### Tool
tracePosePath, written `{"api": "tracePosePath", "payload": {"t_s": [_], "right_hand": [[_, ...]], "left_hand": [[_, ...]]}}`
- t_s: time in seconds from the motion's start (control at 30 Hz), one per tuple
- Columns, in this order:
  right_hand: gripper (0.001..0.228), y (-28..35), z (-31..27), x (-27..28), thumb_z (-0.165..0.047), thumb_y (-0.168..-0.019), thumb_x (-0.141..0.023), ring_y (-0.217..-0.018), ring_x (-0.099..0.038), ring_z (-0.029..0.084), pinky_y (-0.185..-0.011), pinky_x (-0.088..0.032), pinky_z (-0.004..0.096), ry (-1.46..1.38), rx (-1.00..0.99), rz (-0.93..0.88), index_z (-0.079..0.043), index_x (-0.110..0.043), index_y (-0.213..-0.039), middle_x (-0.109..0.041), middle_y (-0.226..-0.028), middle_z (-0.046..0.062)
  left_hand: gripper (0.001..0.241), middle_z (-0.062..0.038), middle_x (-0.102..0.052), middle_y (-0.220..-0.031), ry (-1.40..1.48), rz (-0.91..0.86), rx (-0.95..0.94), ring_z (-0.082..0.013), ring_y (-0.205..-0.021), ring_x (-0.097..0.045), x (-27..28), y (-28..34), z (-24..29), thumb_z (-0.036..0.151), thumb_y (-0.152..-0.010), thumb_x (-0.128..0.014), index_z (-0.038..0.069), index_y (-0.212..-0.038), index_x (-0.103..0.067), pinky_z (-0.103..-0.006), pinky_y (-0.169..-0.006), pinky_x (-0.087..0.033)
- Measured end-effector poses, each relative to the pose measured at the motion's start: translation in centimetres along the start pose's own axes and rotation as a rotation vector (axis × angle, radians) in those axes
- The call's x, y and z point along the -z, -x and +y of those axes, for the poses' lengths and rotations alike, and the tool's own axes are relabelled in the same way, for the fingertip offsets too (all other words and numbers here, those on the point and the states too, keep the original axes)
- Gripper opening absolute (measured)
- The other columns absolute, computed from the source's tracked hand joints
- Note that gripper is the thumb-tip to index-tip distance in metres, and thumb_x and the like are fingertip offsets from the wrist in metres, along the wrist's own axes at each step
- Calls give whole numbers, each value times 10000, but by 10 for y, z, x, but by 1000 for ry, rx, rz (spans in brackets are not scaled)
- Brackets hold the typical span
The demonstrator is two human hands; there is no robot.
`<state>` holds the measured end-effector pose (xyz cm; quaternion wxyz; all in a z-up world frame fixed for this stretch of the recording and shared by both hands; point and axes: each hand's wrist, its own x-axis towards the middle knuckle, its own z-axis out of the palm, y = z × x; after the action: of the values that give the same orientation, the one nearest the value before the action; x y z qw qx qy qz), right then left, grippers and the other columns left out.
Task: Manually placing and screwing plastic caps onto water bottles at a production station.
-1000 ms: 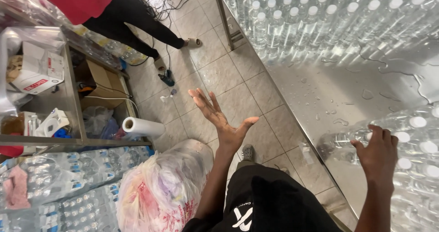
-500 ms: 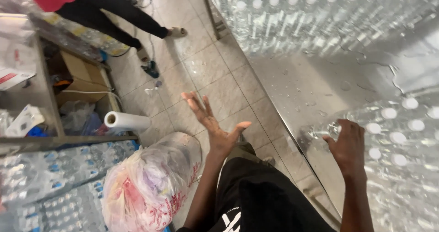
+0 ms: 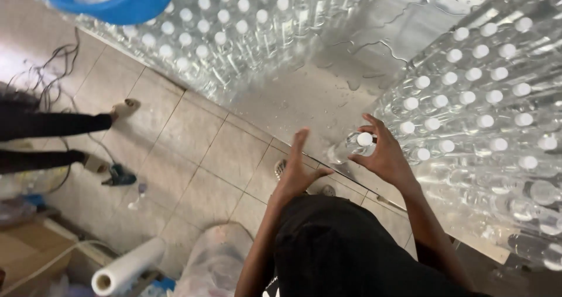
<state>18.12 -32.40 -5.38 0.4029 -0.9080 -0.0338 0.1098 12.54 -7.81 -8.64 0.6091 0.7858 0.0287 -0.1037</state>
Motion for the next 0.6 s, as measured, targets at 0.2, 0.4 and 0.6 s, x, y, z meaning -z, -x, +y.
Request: {"api": "tracePosePath", "payload": {"t_s": [0.2,0.4,0.6], "right_hand": [[1314,-28,-74,28,54,-560,-985,-1267,-671,232,-1123,-524,380,-559,14,-141,-150,-391,-1714,-739,-1373,159],[969,-77,-42,-21,-142,-926,-885,-1370,-616,401,-1131,-538,510,-674,5,83,-72,-319,-1709,-576,-1500,282],[787,-45,-45,-13,-135,-1012,-808,-1380,-607,399,-1109,-543,487,-436,-148,181,9,-393,-1665,-609,-1452,272]], "left_hand": [[1159,-247,-707,-1418,-197,-423,-35,-494,-1389,-611,31,-61,30,582,-740,-930,285,-1708,-365,-641,-1223,-439],[769,-166,-820,-1123,256,-357,181,-307,-857,-839,40,-108,0,497,-833,-941,121,-1426,-627,-403,-765,-704],[781,-244,-774,-1243,61,-294,344,-454,-1218,-740,32,-133,-38,679,-870,-799,92,-1379,-718,-602,-1038,-571]]}}
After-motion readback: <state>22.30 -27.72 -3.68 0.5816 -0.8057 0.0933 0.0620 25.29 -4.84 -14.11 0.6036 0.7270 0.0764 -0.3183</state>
